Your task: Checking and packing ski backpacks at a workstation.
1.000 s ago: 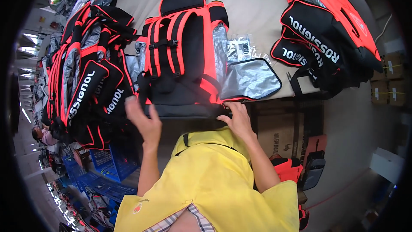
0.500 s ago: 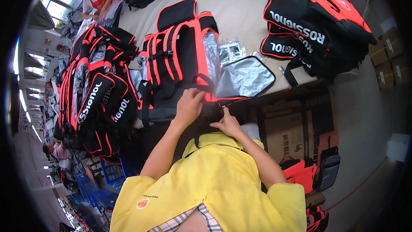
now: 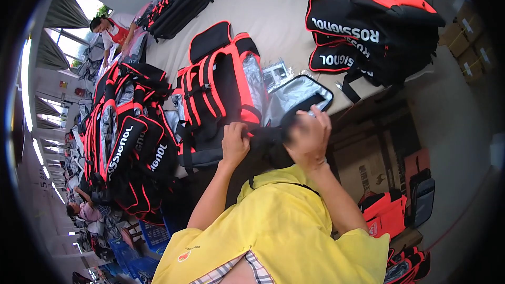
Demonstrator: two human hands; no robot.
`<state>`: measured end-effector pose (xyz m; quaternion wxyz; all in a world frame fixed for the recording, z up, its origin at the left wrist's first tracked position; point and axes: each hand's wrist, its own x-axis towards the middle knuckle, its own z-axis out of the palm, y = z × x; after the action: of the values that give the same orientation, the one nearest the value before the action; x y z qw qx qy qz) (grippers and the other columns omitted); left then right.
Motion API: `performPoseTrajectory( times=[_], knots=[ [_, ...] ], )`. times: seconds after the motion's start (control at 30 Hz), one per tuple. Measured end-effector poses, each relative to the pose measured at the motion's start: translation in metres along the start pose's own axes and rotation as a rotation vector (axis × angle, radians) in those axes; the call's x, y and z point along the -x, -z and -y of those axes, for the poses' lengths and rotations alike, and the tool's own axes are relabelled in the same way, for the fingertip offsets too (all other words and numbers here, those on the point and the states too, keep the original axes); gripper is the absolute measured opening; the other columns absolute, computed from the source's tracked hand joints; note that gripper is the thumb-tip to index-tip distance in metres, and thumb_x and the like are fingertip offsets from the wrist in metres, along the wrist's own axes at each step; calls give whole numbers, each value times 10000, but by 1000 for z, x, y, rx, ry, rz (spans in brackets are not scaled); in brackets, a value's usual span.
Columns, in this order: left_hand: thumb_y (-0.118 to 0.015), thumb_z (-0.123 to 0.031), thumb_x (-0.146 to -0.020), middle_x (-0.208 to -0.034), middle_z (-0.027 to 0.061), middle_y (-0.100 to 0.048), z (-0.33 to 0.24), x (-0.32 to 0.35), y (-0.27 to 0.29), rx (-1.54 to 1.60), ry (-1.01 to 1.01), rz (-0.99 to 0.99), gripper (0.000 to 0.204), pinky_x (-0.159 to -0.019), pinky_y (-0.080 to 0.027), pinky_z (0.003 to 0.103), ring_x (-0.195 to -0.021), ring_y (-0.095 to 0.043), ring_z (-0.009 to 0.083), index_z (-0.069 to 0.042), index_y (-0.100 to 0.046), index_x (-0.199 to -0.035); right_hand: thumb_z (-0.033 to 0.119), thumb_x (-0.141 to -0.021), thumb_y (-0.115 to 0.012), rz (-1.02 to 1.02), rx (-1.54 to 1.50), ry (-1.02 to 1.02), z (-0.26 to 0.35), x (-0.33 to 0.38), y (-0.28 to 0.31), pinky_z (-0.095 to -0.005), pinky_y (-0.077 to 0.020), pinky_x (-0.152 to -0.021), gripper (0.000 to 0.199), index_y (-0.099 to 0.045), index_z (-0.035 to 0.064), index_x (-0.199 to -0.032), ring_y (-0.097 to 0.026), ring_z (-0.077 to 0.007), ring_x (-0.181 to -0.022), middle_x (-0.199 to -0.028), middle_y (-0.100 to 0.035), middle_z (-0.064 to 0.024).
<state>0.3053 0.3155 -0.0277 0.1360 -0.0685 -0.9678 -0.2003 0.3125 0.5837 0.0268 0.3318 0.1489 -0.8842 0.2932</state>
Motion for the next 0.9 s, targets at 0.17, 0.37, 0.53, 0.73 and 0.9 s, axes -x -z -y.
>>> performPoseTrajectory(
  times=[0.17, 0.37, 0.53, 0.73, 0.9],
  knots=[
    [-778, -70, -786, -986, 80, -700, -34, -47, 38, 84, -401, -26, 285, -801, -525, 447, -999, -649, 335, -75, -725, -1066, 68, -731, -899, -9, -209, -133, 0, 17, -13, -508, -496, -1067, 453, -611, 86, -1080, -556, -437, -1306, -1376, -583, -175],
    [-698, 113, -843, -1010, 140, -728, -67, -59, 106, 535, -151, -222, 313, -781, -568, 373, -915, -736, 331, -4, -720, -1133, 89, -890, -826, 214, -279, -438, -18, 46, -15, -441, -553, -949, 563, -555, 34, -1380, -666, -372, -1088, -1187, -669, -190],
    [-625, 195, -813, -1169, 196, -713, -22, -42, 116, 68, -128, -658, 459, -797, -591, 399, -959, -740, 379, 21, -742, -1221, 120, -935, -807, 482, -556, -536, 1, 79, -25, -403, -600, -786, 499, -574, 44, -1370, -742, -290, -871, -1031, -725, -148],
    [-471, 245, -680, -1150, 140, -680, 7, -20, 130, 144, 47, -534, 854, -872, -546, 303, -1036, -706, 287, -47, -653, -1462, 129, -942, -793, 713, -650, -373, 24, 57, -28, -396, -594, -775, 466, -594, 46, -1354, -743, -291, -868, -1025, -723, -138],
    [-495, 181, -862, -1135, 84, -727, 41, 7, 114, 923, 367, -551, 655, -930, -550, 318, -1020, -706, 208, -8, -610, -1479, 117, -945, -784, 755, -673, -269, 40, 45, -33, -401, -594, -785, 438, -612, 42, -1341, -741, -303, -879, -1028, -722, -144]
  ],
)
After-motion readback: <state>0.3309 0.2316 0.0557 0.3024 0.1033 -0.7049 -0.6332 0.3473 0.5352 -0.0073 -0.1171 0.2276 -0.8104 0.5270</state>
